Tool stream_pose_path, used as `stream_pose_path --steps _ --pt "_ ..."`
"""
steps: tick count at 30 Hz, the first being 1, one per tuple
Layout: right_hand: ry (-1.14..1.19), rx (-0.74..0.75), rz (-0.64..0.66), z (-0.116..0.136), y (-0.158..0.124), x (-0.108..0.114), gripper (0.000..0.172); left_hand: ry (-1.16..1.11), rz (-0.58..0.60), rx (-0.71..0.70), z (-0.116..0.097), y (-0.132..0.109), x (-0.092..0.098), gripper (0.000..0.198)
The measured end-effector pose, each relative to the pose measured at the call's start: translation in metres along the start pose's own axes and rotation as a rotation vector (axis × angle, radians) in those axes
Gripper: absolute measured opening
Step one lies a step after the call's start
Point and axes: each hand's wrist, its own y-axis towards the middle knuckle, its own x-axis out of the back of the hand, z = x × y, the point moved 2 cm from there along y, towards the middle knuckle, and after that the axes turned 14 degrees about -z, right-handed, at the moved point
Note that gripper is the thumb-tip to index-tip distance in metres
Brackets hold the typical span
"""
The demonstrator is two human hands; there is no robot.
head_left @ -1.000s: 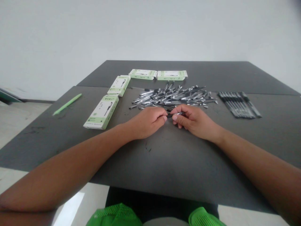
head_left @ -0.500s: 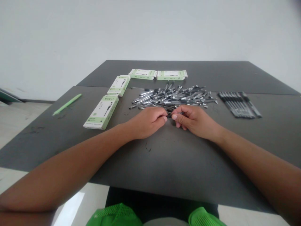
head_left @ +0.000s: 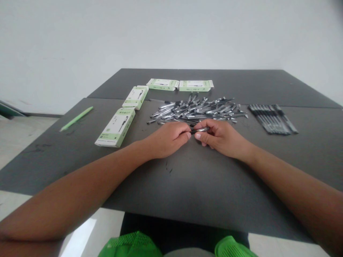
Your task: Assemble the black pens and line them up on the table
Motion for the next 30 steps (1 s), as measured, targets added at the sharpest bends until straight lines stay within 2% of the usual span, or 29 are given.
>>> stream_pose_path --steps 3,8,17,24,30 --pt "0.063 -0.01 -0.021 -0.006 0.0 0.0 0.046 0.0 -0.003 -0.002 0.001 0.0 0.0 0.025" --pt "0.024 0.032 -0.031 -0.005 0.0 0.0 0.033 -0.002 -0.002 -0.003 0.001 -0.001 0.001 0.025" --pt "-0.055 0.03 -0.038 0.001 -0.001 0.001 0.04 0.008 0.012 -0.011 0.001 -0.001 0.0 0.025" --pt "-0.158 0.137 -0.086 -0.005 0.001 0.003 0.041 0.01 0.037 -0.024 0.001 -0.001 -0.001 0.026" --pt "-0.166 0.145 -0.077 -0.005 0.001 0.004 0.04 0.01 0.044 -0.024 0.001 -0.001 0.0 0.027"
